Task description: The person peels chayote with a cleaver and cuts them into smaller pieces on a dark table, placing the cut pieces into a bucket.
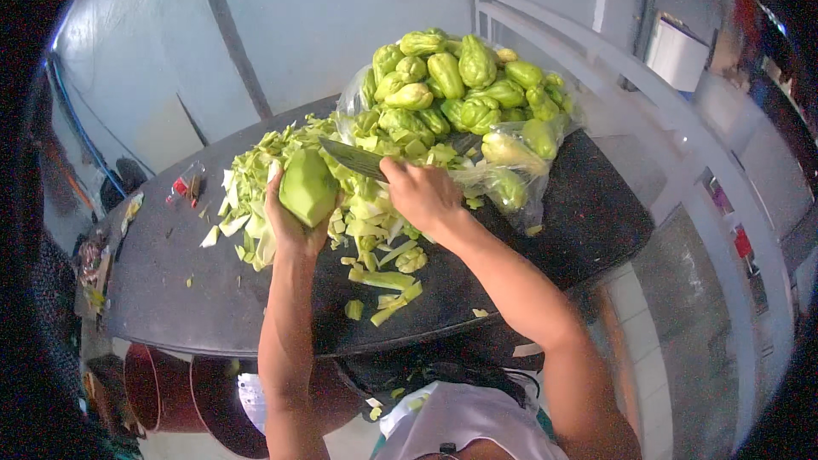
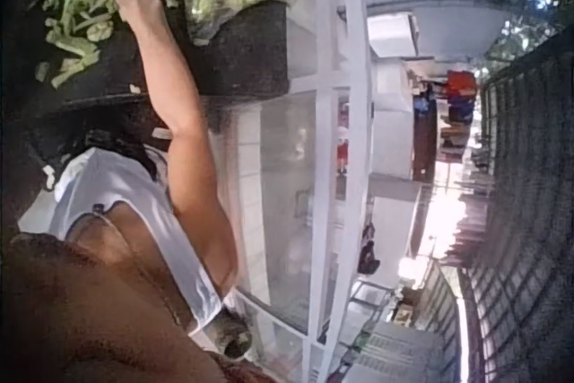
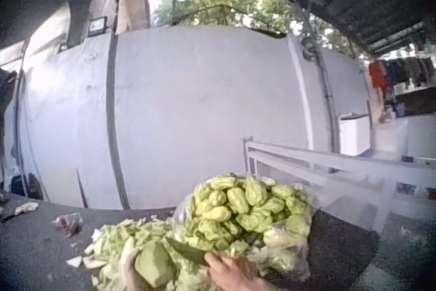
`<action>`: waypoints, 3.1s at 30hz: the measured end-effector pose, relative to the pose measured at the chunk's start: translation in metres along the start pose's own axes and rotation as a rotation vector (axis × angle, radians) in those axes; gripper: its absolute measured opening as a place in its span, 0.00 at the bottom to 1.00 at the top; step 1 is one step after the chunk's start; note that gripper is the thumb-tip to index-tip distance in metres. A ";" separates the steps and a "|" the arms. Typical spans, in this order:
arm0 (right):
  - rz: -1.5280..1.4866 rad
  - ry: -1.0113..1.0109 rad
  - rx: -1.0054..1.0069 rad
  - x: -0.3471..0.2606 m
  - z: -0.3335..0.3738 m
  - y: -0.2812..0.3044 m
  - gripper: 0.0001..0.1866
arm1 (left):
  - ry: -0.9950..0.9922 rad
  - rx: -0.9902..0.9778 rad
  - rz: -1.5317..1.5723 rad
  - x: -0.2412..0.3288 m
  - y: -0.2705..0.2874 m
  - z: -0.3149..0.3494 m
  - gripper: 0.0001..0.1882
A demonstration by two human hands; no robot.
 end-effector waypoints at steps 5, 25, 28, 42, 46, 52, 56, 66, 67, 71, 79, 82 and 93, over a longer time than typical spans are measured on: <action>-0.023 0.403 0.301 -0.041 0.023 0.016 0.10 | -0.011 0.094 0.068 -0.012 0.017 -0.008 0.25; -0.199 0.342 0.271 -0.040 0.016 0.013 0.07 | -0.108 0.090 0.020 -0.005 0.019 -0.007 0.23; 0.005 -0.104 -0.185 -0.002 -0.010 -0.013 0.08 | -0.043 -0.050 -0.060 -0.004 0.005 -0.008 0.24; -0.066 0.414 0.294 -0.050 0.021 0.014 0.17 | -0.114 0.028 0.127 -0.009 0.014 -0.009 0.29; -0.042 0.499 0.337 -0.055 0.026 0.016 0.14 | -0.026 -0.066 0.222 -0.010 0.012 -0.003 0.29; -0.076 0.504 0.369 -0.059 0.027 0.014 0.11 | -0.050 0.008 0.213 -0.012 0.014 -0.001 0.27; -0.101 0.309 0.270 -0.031 0.006 0.001 0.04 | -0.100 0.086 0.093 -0.004 0.012 -0.009 0.22; -0.052 -0.046 -0.112 -0.008 0.003 -0.013 0.07 | -0.138 0.022 0.093 0.006 0.008 -0.005 0.23; -0.071 0.054 0.032 -0.021 0.007 -0.001 0.09 | -0.137 0.029 0.098 0.005 0.011 -0.005 0.23; -0.188 0.277 0.193 -0.043 0.015 0.015 0.06 | -0.120 0.039 0.126 -0.002 0.010 -0.005 0.25; -0.004 -0.030 -0.022 -0.012 -0.002 -0.002 0.09 | -0.114 -0.086 0.143 0.003 0.002 -0.003 0.27; -0.105 0.099 0.090 -0.023 0.008 0.009 0.09 | -0.144 0.042 0.102 -0.002 0.005 -0.005 0.27; 0.009 0.540 0.341 -0.058 0.031 0.014 0.12 | -0.119 -0.145 0.126 -0.004 0.022 -0.011 0.28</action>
Point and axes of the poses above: each hand's wrist, its own z-axis away from the middle knuckle, its own y-axis out of the back of the hand, x = y × z, the point moved 5 cm from there along -z, towards the middle knuckle, and after that the axes turned 15 degrees about -y, right-handed, at the moved point
